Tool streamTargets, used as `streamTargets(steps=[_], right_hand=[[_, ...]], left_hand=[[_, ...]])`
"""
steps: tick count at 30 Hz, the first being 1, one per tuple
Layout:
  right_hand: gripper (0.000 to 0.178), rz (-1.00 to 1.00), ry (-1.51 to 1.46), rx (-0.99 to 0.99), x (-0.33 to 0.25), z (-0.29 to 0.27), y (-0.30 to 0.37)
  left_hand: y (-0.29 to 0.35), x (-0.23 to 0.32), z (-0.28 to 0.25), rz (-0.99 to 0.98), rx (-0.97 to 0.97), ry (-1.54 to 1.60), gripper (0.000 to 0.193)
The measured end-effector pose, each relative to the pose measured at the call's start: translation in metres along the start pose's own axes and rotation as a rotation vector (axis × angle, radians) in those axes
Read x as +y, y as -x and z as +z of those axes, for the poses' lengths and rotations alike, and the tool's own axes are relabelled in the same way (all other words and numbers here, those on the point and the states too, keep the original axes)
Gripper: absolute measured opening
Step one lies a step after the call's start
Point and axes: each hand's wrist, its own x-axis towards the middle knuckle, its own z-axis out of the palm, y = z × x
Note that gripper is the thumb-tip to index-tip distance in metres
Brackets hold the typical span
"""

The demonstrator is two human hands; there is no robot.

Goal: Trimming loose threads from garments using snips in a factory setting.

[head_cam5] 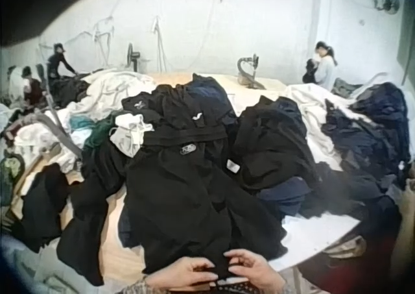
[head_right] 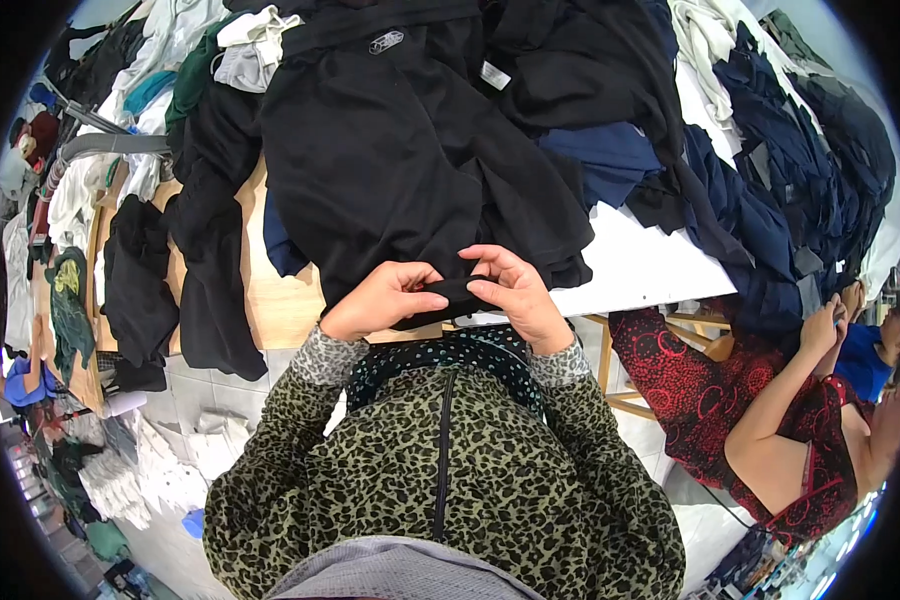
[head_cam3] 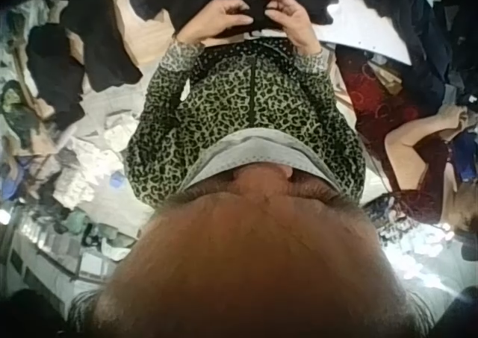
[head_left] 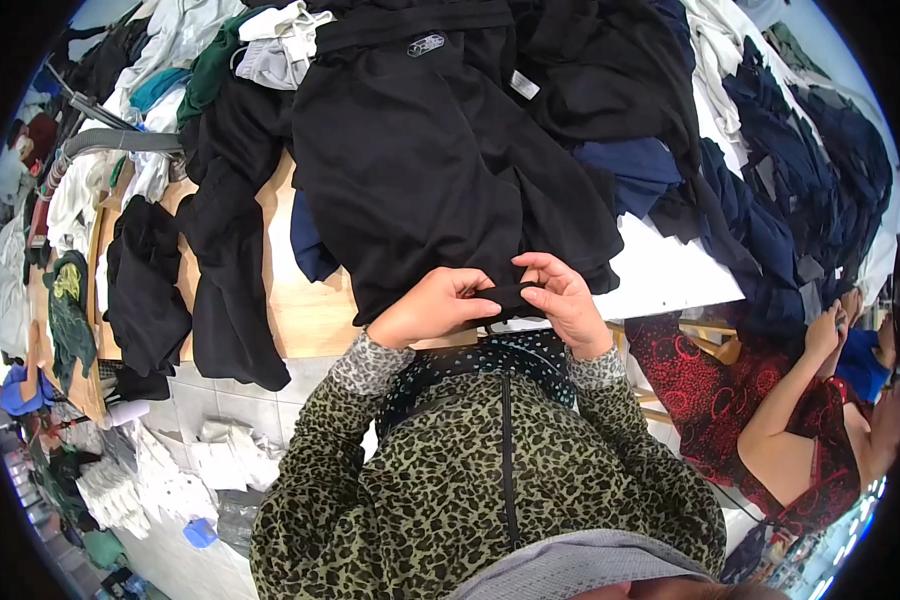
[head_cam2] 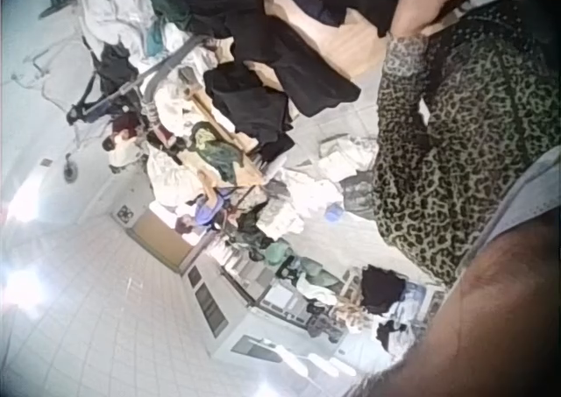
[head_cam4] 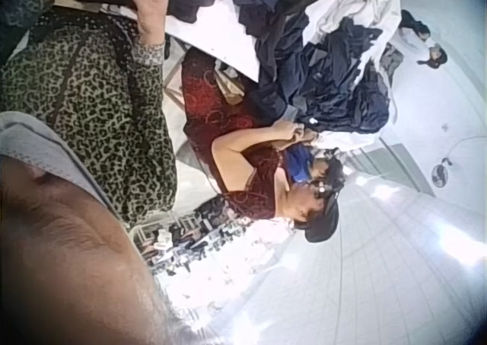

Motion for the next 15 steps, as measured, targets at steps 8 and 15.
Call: streamTargets(steps=[8, 15], right_hand=[[0.041, 0.188, -0.013, -0.096, -0.016, 0.009, -0.009], [0.053, 0.148, -0.248, -0.072, -0.007, 0.003, -0.011]], left_hand=[[0.005, 0.009, -0.006, -0.208, 0.021, 0.428, 0.015], [0.004, 0.01, -0.008, -0.222, 0.061, 0.382, 0.014]])
